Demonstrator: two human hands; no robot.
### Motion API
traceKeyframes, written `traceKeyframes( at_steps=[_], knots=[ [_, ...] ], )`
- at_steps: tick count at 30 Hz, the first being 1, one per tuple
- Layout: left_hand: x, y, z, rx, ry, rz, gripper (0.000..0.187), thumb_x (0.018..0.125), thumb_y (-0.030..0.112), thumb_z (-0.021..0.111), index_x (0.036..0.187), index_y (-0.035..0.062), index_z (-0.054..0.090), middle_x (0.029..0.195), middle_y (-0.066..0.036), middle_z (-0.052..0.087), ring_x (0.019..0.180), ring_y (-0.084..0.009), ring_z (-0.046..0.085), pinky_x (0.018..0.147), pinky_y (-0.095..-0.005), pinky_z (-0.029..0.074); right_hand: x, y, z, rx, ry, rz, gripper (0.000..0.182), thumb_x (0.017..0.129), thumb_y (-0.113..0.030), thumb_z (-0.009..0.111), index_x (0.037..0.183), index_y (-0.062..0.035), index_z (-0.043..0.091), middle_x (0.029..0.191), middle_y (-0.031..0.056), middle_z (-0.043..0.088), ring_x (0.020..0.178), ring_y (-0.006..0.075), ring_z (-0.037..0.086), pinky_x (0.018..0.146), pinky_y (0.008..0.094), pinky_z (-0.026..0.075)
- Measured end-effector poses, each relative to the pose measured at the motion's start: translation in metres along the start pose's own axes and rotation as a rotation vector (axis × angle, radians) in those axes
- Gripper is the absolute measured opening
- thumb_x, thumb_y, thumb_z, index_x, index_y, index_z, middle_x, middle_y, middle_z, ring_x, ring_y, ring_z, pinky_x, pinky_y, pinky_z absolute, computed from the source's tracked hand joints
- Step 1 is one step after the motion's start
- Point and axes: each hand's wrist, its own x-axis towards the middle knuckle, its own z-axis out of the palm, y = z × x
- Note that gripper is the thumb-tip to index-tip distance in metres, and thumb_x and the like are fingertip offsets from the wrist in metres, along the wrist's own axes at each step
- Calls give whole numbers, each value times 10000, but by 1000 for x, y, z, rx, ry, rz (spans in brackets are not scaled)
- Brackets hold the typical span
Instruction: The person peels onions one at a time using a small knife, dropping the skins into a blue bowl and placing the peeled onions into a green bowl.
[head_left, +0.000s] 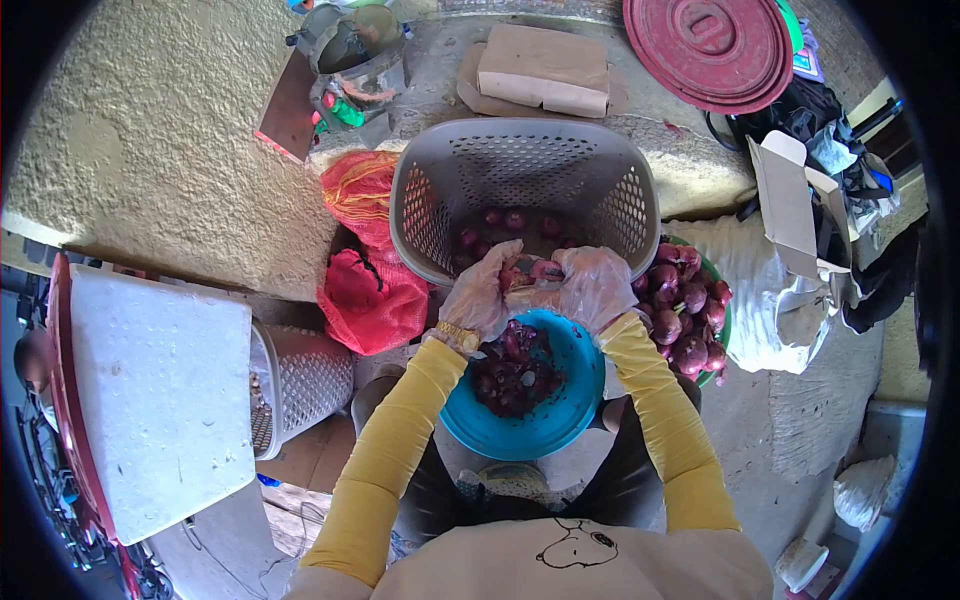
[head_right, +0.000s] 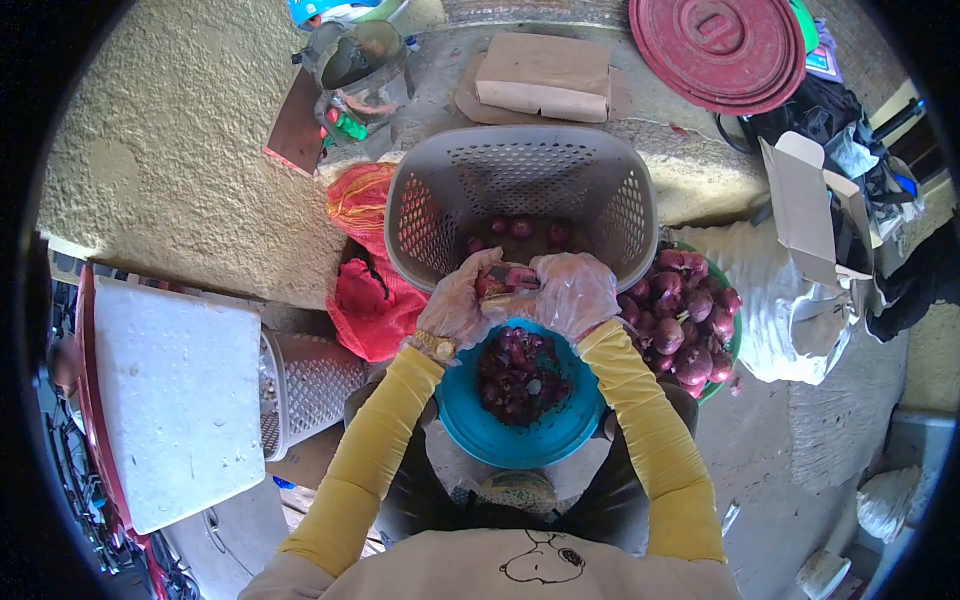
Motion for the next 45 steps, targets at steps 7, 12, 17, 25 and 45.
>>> traceKeyframes(
  at_steps=[7, 12, 17, 25, 45],
  knots=[
    [-1, -24, 6, -109, -20, -133, 546, 945, 52, 724, 1402, 58, 424, 1204, -135, 676, 997, -138, 647, 868, -301, 563, -1, 1, 8, 1, 22, -6, 688, 681, -747, 764, 877, -87, 743, 854, 175, 728, 862, 393, 708, 811, 481, 558],
    [-1, -14, 16, -99, 122, 92, 405, 1003, 180, 665, 1345, 47, 494, 1264, -149, 639, 1024, -179, 655, 864, -324, 563, -1, 4, 11, -19, 46, -19, 670, 695, -729, 766, 857, -79, 741, 837, 175, 724, 847, 389, 706, 789, 475, 560],
    [10, -13, 20, -1238, 230, -477, 466, 973, 377, 661, 1185, -36, 612, 1108, -183, 692, 962, -278, 690, 832, -363, 575, -1, 2, 14, 47, 47, -50, 616, 734, -682, 767, 836, -75, 740, 800, 171, 714, 809, 364, 708, 741, 457, 563],
    [9, -13, 16, -1497, 186, -587, 443, 981, 345, 642, 1147, -66, 628, 1039, -222, 704, 915, -322, 694, 793, -386, 588, 0, 7, 24, 10, 64, -37, 606, 737, -681, 765, 854, -87, 754, 801, 175, 717, 812, 368, 711, 754, 446, 568],
    [11, -13, 22, -1231, 361, -353, 359, 939, 206, 729, 1225, 18, 620, 1199, -142, 670, 1141, -274, 632, 1005, -422, 541, 1, -6, 18, 48, 55, -96, 607, 684, -707, 786, 859, -127, 746, 781, 144, 715, 813, 365, 709, 748, 446, 560]
  ],
)
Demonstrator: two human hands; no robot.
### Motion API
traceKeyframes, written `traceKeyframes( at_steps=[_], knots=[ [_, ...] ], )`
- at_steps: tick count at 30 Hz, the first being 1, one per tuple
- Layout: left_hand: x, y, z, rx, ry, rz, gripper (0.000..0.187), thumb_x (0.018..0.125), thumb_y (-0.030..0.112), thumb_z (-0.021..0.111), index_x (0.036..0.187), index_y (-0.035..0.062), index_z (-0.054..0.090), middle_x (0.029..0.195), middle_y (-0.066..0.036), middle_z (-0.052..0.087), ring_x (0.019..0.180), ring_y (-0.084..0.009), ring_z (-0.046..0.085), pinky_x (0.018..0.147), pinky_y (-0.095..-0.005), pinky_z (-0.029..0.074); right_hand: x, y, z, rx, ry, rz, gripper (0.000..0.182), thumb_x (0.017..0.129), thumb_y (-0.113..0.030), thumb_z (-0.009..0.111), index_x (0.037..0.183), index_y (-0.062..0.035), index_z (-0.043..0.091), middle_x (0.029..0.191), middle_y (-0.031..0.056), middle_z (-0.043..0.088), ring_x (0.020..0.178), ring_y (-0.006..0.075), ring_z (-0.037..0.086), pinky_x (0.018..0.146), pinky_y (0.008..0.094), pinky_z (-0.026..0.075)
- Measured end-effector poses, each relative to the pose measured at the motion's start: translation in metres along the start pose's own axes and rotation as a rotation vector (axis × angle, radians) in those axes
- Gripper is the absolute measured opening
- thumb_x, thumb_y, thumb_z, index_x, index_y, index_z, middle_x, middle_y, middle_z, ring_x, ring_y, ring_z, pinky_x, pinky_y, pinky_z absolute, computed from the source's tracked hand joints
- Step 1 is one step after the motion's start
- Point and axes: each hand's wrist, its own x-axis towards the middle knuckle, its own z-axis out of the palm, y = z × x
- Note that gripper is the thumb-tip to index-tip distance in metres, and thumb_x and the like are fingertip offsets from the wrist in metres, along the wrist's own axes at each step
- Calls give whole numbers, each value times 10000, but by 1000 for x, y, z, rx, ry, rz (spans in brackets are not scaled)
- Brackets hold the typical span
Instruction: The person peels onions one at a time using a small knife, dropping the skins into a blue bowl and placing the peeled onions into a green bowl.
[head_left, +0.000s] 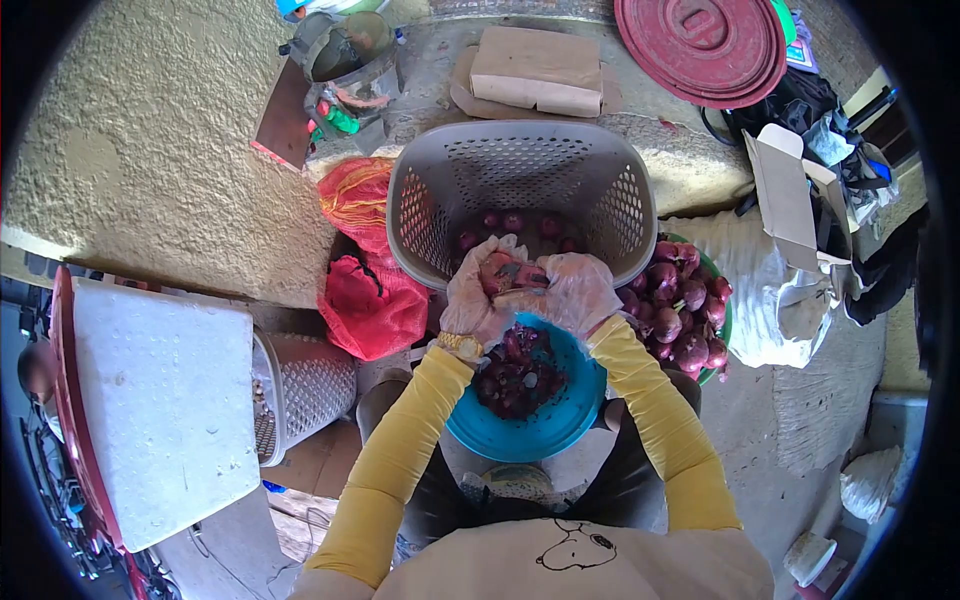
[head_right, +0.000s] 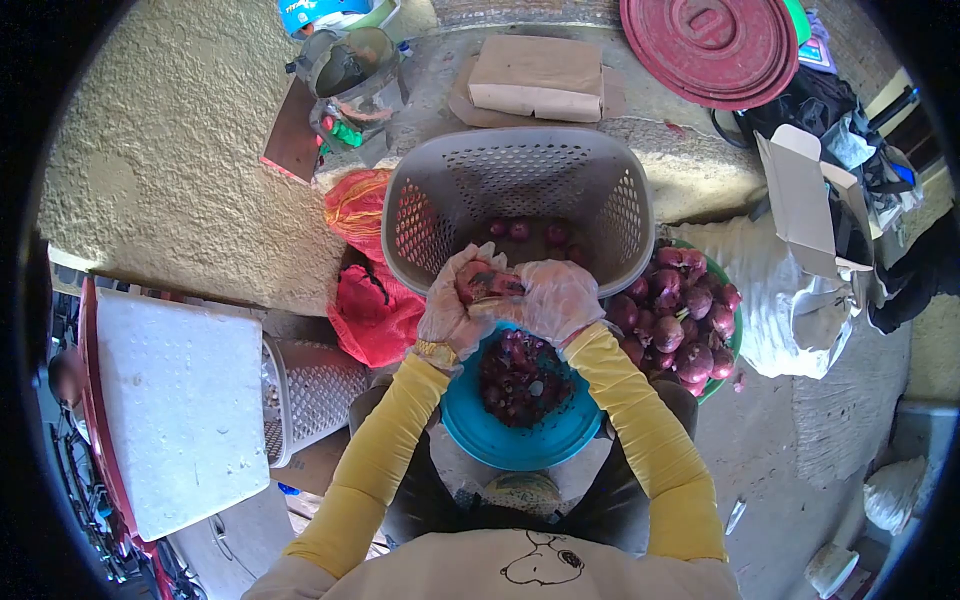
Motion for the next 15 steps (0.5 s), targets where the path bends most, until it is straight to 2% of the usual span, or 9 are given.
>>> traceKeyframes(
  at_steps=[2, 5, 9, 11, 12, 14, 15],
  knots=[
    [0, 9, 9, -433, 180, -205, 280, 949, 197, 712, 1172, 39, 653, 1120, -131, 689, 1100, -280, 642, 1001, -454, 536, -1, -6, 2, 54, 67, 41, 647, 693, -739, 761, 814, -105, 721, 756, 150, 706, 773, 356, 708, 703, 447, 560],
    [-2, 3, 11, -605, 150, -156, 231, 954, 196, 700, 1118, 34, 679, 1069, -131, 697, 1062, -279, 649, 994, -450, 536, 0, -7, 11, 24, 74, 26, 675, 702, -758, 742, 808, -91, 720, 744, 156, 701, 743, 351, 706, 667, 448, 558],
    [0, 13, 16, -539, 176, -209, 245, 966, 208, 686, 1133, 30, 667, 1088, -143, 686, 1078, -275, 641, 993, -452, 535, 3, 7, 12, 33, 80, -3, 706, 677, -752, 770, 815, -61, 728, 690, 171, 667, 712, 357, 689, 666, 427, 549],
    [-1, 29, 27, -378, 21, -343, 238, 979, 200, 671, 1138, 23, 662, 1094, -150, 678, 1084, -269, 635, 990, -448, 536, 6, 8, -13, -9, -36, -36, 681, 724, -747, 731, 791, -70, 709, 749, 169, 695, 750, 364, 702, 694, 453, 557],
    [-1, 35, 26, -377, 22, -344, 238, 979, 200, 671, 1138, 23, 662, 1094, -150, 678, 1084, -269, 635, 990, -448, 536, 5, 12, -17, -8, -37, -35, 681, 724, -747, 731, 791, -70, 709, 749, 169, 695, 750, 364, 702, 694, 453, 557],
    [-1, 44, 26, -284, -71, -454, 245, 984, 173, 655, 1149, -8, 650, 1099, -146, 675, 1097, -258, 634, 987, -429, 537, 5, 18, -23, 203, -75, -105, 641, 755, -709, 729, 796, -70, 703, 773, 171, 692, 787, 371, 699, 748, 463, 553],
    [-6, 43, 33, -284, -72, -454, 245, 984, 173, 655, 1149, -8, 650, 1099, -146, 675, 1097, -258, 634, 987, -429, 537, 5, 21, -18, 202, -74, -105, 641, 755, -709, 729, 796, -70, 703, 773, 171, 692, 787, 371, 699, 748, 463, 553]
  ],
)
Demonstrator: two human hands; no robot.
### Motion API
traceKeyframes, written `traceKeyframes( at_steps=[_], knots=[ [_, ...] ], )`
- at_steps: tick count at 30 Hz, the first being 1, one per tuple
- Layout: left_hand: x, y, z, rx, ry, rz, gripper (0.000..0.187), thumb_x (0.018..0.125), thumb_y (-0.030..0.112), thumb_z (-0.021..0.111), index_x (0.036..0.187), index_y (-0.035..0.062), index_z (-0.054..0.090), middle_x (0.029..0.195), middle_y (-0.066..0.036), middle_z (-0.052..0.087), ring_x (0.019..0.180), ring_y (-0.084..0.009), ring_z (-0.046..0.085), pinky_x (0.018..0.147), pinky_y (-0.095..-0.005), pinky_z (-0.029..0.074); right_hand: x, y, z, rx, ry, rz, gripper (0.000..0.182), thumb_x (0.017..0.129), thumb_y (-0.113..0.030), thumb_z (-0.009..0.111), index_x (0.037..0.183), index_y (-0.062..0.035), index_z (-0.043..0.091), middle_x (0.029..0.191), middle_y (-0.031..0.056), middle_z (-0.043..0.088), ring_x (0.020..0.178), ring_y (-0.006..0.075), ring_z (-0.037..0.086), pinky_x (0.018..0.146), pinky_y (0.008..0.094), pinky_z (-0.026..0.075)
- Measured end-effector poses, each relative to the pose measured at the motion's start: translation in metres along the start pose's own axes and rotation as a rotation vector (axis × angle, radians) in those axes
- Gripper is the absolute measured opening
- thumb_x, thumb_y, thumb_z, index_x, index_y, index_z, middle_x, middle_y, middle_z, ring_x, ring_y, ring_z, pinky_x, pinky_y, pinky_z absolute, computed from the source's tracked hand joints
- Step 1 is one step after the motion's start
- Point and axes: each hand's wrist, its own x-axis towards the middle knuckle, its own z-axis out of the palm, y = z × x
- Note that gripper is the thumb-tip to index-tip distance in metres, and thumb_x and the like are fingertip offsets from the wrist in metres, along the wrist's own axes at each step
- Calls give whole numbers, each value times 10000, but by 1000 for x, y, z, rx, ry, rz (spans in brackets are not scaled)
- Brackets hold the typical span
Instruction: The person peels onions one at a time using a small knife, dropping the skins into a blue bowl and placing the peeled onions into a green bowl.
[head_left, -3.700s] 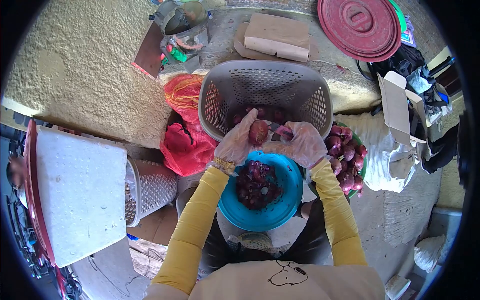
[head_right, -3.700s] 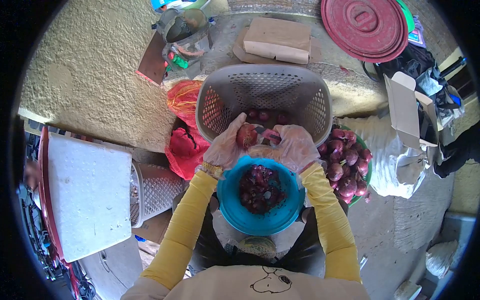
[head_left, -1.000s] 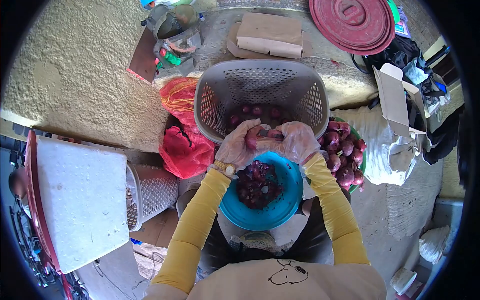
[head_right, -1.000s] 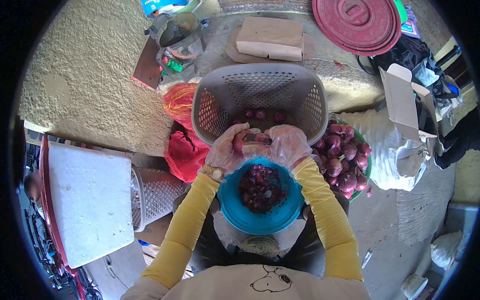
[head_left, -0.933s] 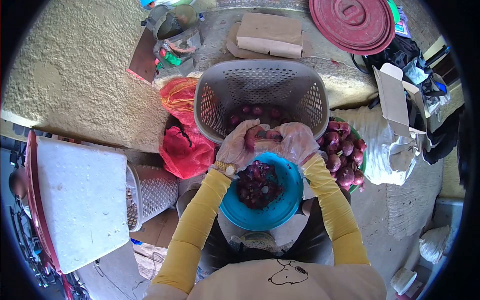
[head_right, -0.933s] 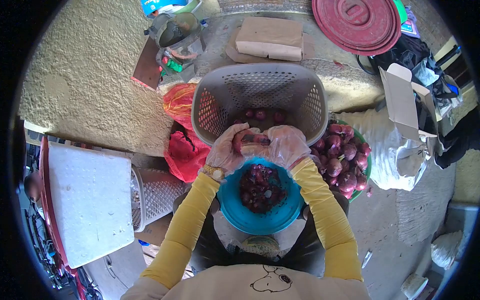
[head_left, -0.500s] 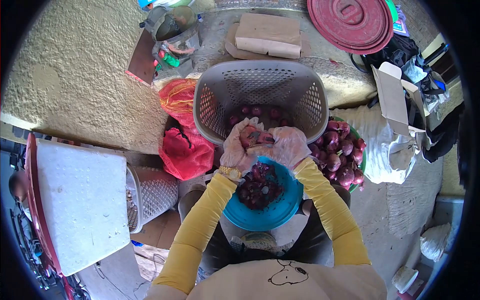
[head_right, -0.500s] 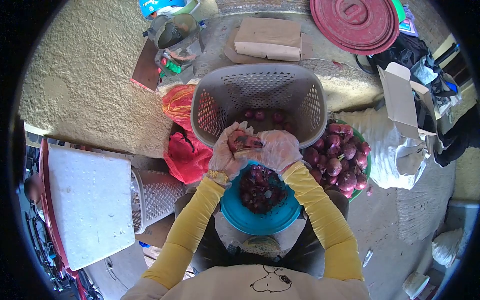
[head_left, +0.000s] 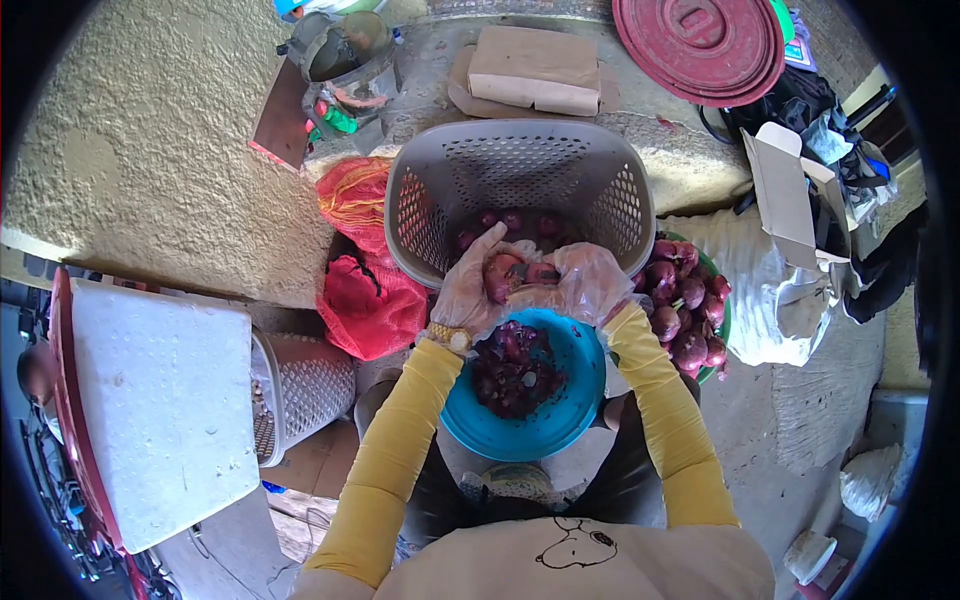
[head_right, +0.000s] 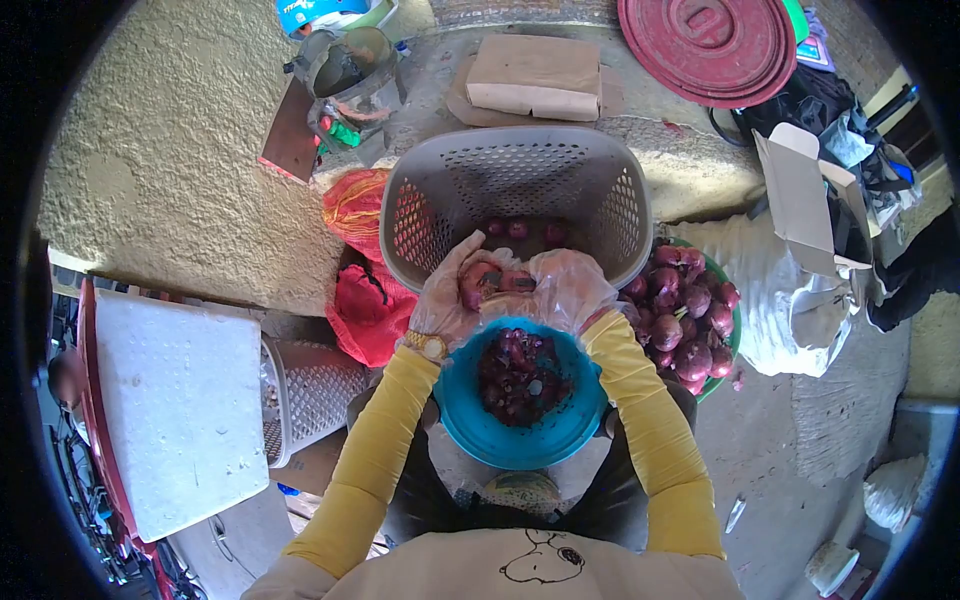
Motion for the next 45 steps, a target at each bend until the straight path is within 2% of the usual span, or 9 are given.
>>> traceKeyframes(
  at_steps=[2, 6, 8, 18, 20, 24, 30, 36, 45],
  knots=[
    [-9, -14, 13, 287, 93, 308, 180, 988, 156, 642, 1070, -3, 636, 1026, -115, 659, 1036, -240, 629, 963, -394, 532, 0, 10, 12, -190, -14, -11, 590, 773, -674, 732, 813, -86, 705, 806, 167, 698, 828, 376, 697, 788, 473, 545],
    [16, -14, -18, -173, -127, 65, 129, 983, 155, 647, 977, 33, 605, 934, -76, 617, 950, -224, 606, 937, -369, 520, 0, -7, 15, -253, -37, 81, 620, 750, -710, 735, 819, -95, 703, 813, 167, 703, 829, 381, 696, 783, 476, 545],
    [18, -17, -17, -206, -14, 175, 156, 991, 179, 638, 917, 59, 571, 874, -54, 578, 888, -217, 580, 931, -377, 505, -2, -15, 18, -67, 121, 49, 683, 719, -744, 754, 898, -84, 766, 738, 183, 690, 759, 375, 690, 712, 450, 552],
    [15, -22, -14, -187, 127, 454, 232, 1015, 242, 600, 875, 60, 572, 862, -73, 591, 874, -239, 585, 966, -415, 496, 0, -21, 41, 53, 134, 190, 755, 763, -799, 667, 910, -64, 766, 754, 201, 694, 771, 394, 694, 708, 454, 549],
    [18, -13, -22, -25, -76, 338, 211, 1012, 227, 605, 960, 23, 612, 897, -99, 612, 946, -254, 618, 996, -443, 505, 2, -7, 36, 116, 17, 173, 728, 778, -778, 673, 902, -67, 767, 760, 209, 689, 785, 406, 687, 722, 472, 545],
    [-2, -1, 11, -2, 87, 96, 338, 1000, 303, 652, 1088, -23, 661, 983, -134, 673, 1004, -276, 667, 878, -419, 588, 1, -3, 8, 71, -15, 75, 639, 776, -720, 720, 882, -92, 757, 802, 200, 698, 815, 403, 685, 760, 490, 539],
    [12, -16, -20, 412, 112, 354, 265, 1006, 215, 622, 1079, -39, 631, 933, -140, 634, 960, -272, 669, 859, -374, 593, 1, -11, 4, -203, -34, 23, 575, 755, -702, 732, 926, -154, 755, 825, 145, 719, 841, 379, 700, 769, 472, 551],
    [12, -12, -11, 86, 75, 201, 256, 1008, 239, 605, 890, 13, 590, 886, -101, 623, 814, -250, 626, 767, -370, 552, 0, -11, 21, -121, 93, 20, 665, 765, -718, 734, 885, -63, 750, 708, 187, 675, 727, 383, 685, 673, 462, 537],
    [13, -17, -10, -35, 31, 548, 264, 1008, 248, 599, 828, 57, 569, 813, -75, 557, 869, -242, 577, 852, -408, 493, 0, -18, 46, 54, 107, 158, 659, 805, -717, 702, 962, -82, 781, 730, 191, 693, 729, 388, 682, 676, 440, 541]
  ],
)
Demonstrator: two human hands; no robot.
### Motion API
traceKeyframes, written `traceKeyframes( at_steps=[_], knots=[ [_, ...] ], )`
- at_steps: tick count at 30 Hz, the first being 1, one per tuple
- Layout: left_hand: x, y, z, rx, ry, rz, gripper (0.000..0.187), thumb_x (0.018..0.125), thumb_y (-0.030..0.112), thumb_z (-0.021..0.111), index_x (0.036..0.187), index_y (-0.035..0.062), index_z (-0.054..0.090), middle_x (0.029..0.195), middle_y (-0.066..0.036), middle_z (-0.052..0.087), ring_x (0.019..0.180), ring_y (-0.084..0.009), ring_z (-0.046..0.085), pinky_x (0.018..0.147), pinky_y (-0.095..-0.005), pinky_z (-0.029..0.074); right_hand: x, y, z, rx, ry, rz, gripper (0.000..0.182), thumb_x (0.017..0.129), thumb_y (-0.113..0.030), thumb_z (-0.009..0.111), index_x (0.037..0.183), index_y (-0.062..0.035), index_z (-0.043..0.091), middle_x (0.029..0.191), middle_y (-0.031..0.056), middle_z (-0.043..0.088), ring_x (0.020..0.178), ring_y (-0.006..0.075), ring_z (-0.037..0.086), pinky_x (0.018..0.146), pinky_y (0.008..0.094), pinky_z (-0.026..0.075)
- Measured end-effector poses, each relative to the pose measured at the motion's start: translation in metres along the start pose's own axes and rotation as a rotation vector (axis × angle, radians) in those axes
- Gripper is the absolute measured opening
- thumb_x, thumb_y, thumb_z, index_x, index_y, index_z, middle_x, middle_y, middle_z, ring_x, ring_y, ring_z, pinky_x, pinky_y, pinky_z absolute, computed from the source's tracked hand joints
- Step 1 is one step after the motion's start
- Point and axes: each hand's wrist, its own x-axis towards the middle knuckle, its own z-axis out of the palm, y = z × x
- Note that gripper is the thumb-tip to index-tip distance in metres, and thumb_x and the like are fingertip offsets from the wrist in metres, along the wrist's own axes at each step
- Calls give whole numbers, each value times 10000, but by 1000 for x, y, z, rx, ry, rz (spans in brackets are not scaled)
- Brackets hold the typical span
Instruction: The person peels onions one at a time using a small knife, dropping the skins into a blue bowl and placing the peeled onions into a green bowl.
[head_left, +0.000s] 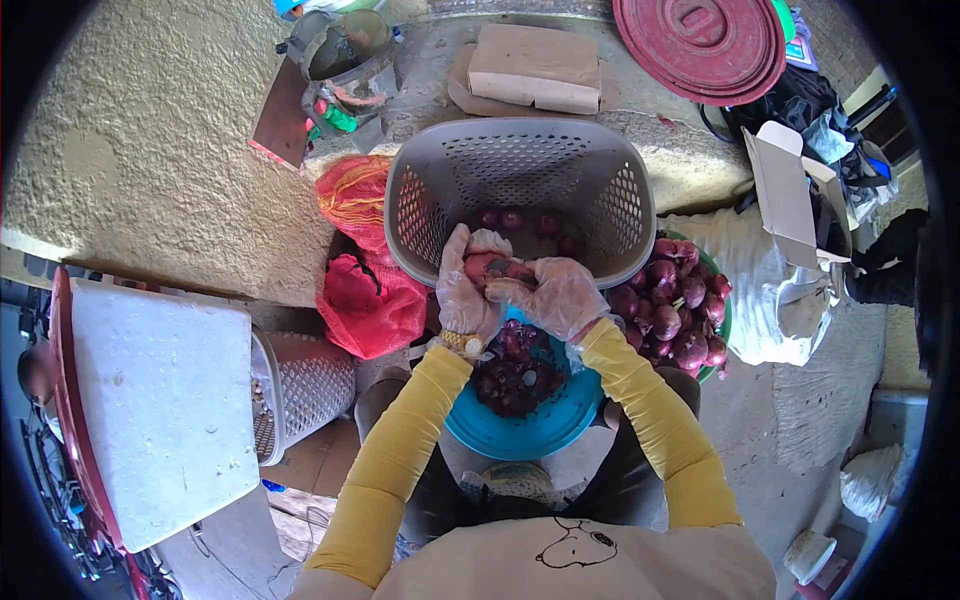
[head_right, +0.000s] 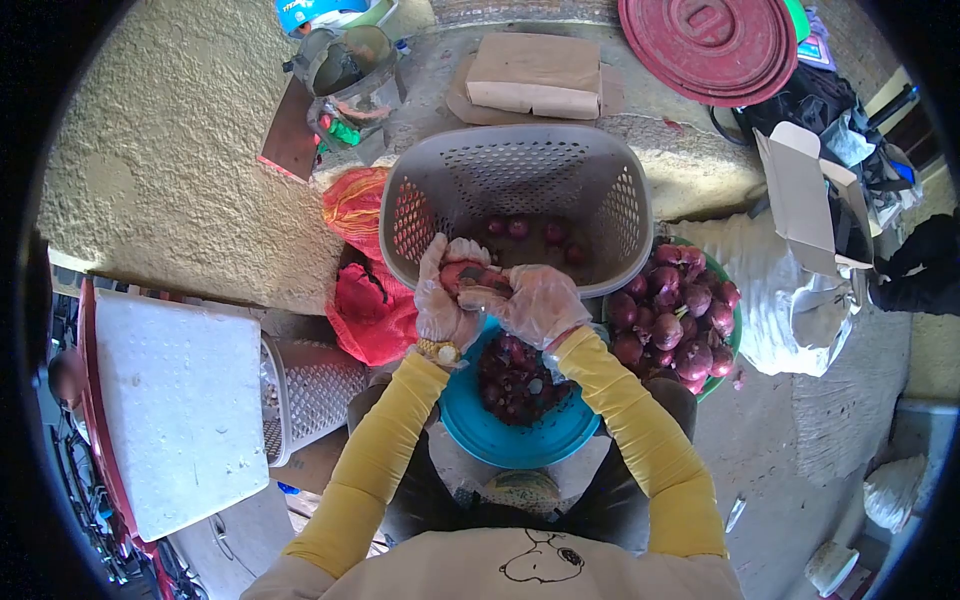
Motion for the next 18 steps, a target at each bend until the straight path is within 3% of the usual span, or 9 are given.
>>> traceKeyframes(
  at_steps=[2, 3, 5, 7, 8, 9, 11, 14, 18],
  knots=[
    [5, 7, 0, -37, -161, -184, 265, 1007, 261, 609, 879, 29, 603, 851, -93, 601, 881, -264, 613, 862, -430, 522, 5, 8, -10, 18, -56, -22, 632, 807, -702, 710, 971, -96, 783, 742, 189, 696, 732, 391, 680, 676, 445, 539],
    [4, 12, 7, -37, -162, -185, 265, 1007, 261, 609, 879, 29, 603, 851, -93, 601, 881, -264, 613, 862, -430, 522, 6, 13, -16, 35, -113, -44, 605, 810, -687, 718, 980, -110, 786, 754, 186, 700, 735, 394, 678, 676, 449, 536],
    [-2, 24, 29, 106, 13, -432, 297, 1013, 283, 625, 1038, -12, 650, 998, -122, 671, 970, -264, 642, 921, -405, 548, 8, 17, -32, 1, -107, -123, 575, 808, -670, 728, 982, -125, 788, 761, 178, 702, 734, 396, 677, 678, 457, 535],
    [0, 24, 17, 127, -32, -482, 298, 1008, 268, 634, 1067, -24, 648, 1037, -128, 670, 993, -265, 641, 943, -403, 544, 7, 21, -36, -32, -105, -202, 546, 806, -654, 738, 984, -141, 790, 767, 169, 704, 733, 398, 675, 680, 464, 534],
    [2, 22, 8, 149, -76, -530, 304, 1004, 253, 644, 1096, -36, 646, 1077, -133, 669, 1016, -265, 641, 964, -401, 540, 7, 24, -34, -111, -95, -209, 590, 788, -696, 724, 895, -117, 755, 750, 171, 693, 748, 393, 684, 688, 471, 539],
    [5, 18, -4, 150, -74, -528, 304, 1004, 253, 644, 1096, -36, 646, 1077, -133, 669, 1016, -265, 641, 964, -401, 540, 7, 25, -32, -190, -83, -217, 647, 770, -739, 709, 806, -93, 720, 733, 173, 682, 763, 389, 692, 697, 479, 544],
    [11, 7, -22, 155, -103, -430, 376, 997, 281, 641, 1088, -84, 631, 960, -161, 667, 979, -288, 672, 893, -388, 594, 6, 24, -28, -237, -59, -216, 648, 757, -749, 709, 812, -104, 721, 739, 167, 686, 765, 384, 695, 694, 474, 545],
    [-19, 13, 21, 256, -115, -241, 317, 996, 248, 631, 1037, -66, 621, 959, -142, 652, 985, -263, 643, 886, -392, 577, 5, 13, -33, -271, -31, -197, 666, 732, -773, 704, 824, -114, 723, 747, 160, 690, 767, 378, 698, 697, 475, 546],
    [9, 0, -13, 17, -122, -334, 232, 991, 215, 624, 966, -14, 600, 933, -106, 620, 960, -243, 603, 887, -391, 541, 1, 5, -28, -199, 40, -153, 676, 742, -737, 734, 892, -79, 761, 747, 189, 698, 741, 366, 702, 696, 459, 553]
  ],
)
